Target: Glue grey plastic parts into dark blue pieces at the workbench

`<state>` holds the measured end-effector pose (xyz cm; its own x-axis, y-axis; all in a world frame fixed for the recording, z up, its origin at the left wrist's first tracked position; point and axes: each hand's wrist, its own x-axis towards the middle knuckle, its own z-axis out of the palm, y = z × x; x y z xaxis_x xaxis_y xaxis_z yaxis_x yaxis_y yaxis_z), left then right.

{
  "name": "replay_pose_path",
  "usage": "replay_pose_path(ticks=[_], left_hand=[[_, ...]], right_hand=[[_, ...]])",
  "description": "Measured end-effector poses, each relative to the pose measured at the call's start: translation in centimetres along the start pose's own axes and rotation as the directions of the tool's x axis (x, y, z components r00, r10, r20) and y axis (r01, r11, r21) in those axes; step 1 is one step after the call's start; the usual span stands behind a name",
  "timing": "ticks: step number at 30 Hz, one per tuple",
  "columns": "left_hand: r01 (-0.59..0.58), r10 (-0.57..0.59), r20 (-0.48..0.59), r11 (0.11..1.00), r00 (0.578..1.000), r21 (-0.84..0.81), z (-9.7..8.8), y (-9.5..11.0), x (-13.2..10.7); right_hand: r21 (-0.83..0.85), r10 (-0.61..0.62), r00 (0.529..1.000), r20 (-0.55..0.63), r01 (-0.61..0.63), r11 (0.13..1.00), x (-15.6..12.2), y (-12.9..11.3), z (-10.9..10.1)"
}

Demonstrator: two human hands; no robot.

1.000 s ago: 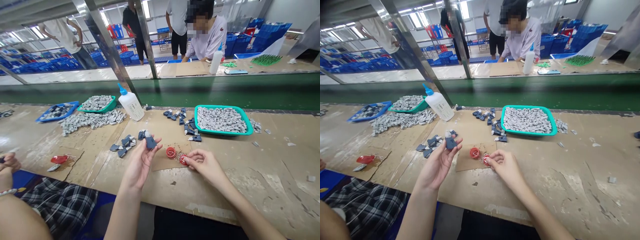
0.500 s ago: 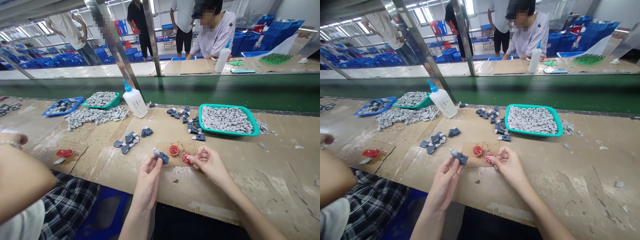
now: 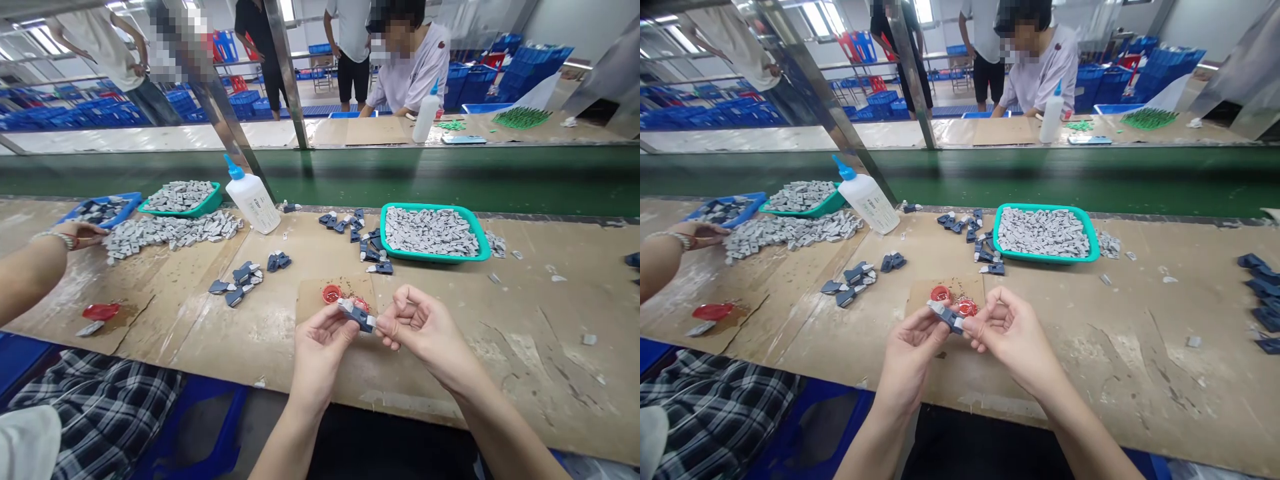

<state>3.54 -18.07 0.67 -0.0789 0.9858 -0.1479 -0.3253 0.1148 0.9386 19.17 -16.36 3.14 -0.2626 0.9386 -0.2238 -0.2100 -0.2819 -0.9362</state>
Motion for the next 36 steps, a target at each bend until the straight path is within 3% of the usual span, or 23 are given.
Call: replay_pose_path(ticks=[12,16,21,23,26,30,33,34,36], left_hand=[[-0.127,0.127,0.015,0.979,0.992,0.159,0.2,-0.9,-0.1],[-0.136,0.138,-0.007,0.978,0.99,0.157,0.6,-1.4,0.0],[-0.132,0.142,-0.058,0.98,0.988,0.149,1.6,-1.2,-0.7],[-0.118,0.125,-0.034,0.981,0.992,0.151,1.8,-0.9,-0.7],[-0.012,0.009,0.033,0.994,0.999,0.11,1.8,-0.5,-0.3],[0.06,-0.068,0.068,0.992,0.995,0.114,1.2,0.2,0.7],[-0.07,0.06,0.051,0.97,0.997,0.232,-0.5,1.3,1.8],[-0.135,0.13,0.039,0.947,0.991,0.29,-1.5,1.7,2.4],[-0.254,0.28,0.01,0.854,0.96,0.453,-4.2,2.5,3.9]], right_hand=[[-0.235,0.162,0.986,0.047,-0.147,0.961,0.5,0.8,-1.2],[-0.228,0.189,0.973,0.131,-0.156,0.961,0.7,1.4,-1.8],[-0.195,0.176,0.975,0.135,-0.148,0.97,0.4,1.4,-1.9],[-0.203,0.152,0.984,0.097,-0.13,0.971,0.2,1.2,-1.8],[-0.205,0.103,0.994,0.036,-0.093,0.974,0.1,0.6,-1.5],[-0.267,0.083,0.987,0.137,-0.044,0.963,1.1,-1.1,-2.0],[-0.47,-0.002,0.994,0.106,0.052,0.881,3.9,-3.3,-5.0],[-0.575,-0.101,0.995,0.002,0.084,0.814,5.2,-3.9,-6.5],[-0.794,-0.324,0.929,-0.178,0.059,0.605,8.3,-4.9,-9.8]])
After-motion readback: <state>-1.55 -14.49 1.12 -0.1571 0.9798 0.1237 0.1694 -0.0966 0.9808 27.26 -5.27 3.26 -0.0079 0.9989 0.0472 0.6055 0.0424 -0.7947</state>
